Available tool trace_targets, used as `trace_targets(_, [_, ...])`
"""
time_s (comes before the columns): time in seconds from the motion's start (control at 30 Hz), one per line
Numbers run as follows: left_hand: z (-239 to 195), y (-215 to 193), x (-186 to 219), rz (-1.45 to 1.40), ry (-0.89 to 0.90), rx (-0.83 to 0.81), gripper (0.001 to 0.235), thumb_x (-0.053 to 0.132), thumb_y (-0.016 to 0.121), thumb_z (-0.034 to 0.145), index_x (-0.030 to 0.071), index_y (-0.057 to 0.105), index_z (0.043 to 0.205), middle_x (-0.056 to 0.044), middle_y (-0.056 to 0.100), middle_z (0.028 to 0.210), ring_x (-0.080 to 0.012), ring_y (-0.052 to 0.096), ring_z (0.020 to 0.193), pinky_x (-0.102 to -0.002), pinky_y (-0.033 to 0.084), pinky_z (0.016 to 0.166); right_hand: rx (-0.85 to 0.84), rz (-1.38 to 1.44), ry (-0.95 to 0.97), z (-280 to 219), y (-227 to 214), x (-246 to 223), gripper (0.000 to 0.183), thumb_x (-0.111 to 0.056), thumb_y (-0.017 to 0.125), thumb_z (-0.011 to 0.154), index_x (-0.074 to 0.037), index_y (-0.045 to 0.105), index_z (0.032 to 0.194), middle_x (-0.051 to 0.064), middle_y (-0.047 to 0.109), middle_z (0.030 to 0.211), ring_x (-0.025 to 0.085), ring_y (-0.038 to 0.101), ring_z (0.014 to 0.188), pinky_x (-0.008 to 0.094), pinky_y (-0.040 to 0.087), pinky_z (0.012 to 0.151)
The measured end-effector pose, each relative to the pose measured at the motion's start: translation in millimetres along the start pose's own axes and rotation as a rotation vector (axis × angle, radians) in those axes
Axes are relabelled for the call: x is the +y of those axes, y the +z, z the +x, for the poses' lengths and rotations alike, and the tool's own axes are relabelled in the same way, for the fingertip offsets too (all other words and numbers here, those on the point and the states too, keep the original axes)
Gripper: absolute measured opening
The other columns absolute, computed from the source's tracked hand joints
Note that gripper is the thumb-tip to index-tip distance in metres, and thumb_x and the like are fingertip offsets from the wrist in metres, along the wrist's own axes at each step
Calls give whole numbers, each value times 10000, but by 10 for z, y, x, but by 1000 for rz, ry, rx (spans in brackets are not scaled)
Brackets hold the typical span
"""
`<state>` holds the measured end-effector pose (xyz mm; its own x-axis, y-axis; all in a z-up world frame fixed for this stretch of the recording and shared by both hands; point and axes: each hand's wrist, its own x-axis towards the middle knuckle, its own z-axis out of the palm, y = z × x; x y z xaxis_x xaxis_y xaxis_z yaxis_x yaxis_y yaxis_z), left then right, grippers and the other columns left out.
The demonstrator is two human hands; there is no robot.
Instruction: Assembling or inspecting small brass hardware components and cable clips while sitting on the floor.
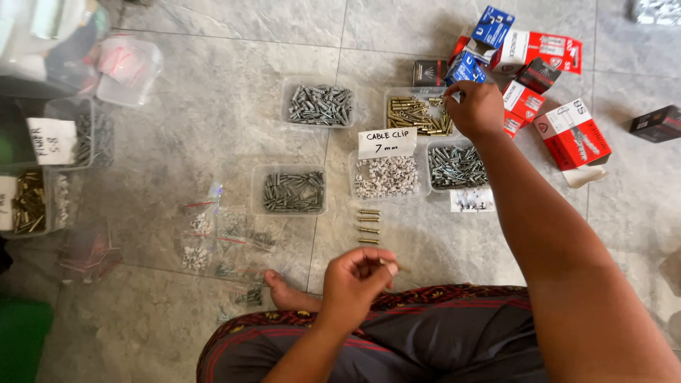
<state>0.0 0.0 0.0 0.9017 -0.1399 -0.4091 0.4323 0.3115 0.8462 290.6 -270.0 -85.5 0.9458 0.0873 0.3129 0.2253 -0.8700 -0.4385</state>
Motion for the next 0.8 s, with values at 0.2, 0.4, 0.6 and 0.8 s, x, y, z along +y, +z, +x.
trace_targets(0.2, [5,-69,138,-109,273,140,252,122,716,931,-67,729,1099,-206,751,841,-151,668,642,-247,545,612,-360,474,191,-585,-843,-760,121,-198,796,901,-177,784,1019,30,567,685,132,517,659,301,436,644])
trace_targets(0.4, [-116,-82,209,-217,355,94,251,176,703,969,-44,722,1088,-189,747,846,-147,683,625,-234,552,585,-580,987,243,-1474,-1504,-1896,121,-33,771,825,20,758,934,-1,495,630,65,479,592,193,423,540])
trace_targets(0.6, [-126,-105,105,-147,387,48,202,155,704,975,-22,742,1066,-179,747,831,-165,699,624,-226,550,583,-581,1225,279,-1767,-1237,-1917,82,11,795,814,37,738,868,-22,351,579,59,363,531,186,317,482])
trace_targets(0.8, [-18,-97,96,-96,366,33,187,138,716,965,-25,745,1053,-180,747,832,-168,705,625,-222,549,572,-585,1234,298,-1732,-1199,-1832,93,11,800,818,40,735,877,-35,338,571,52,354,530,189,299,483])
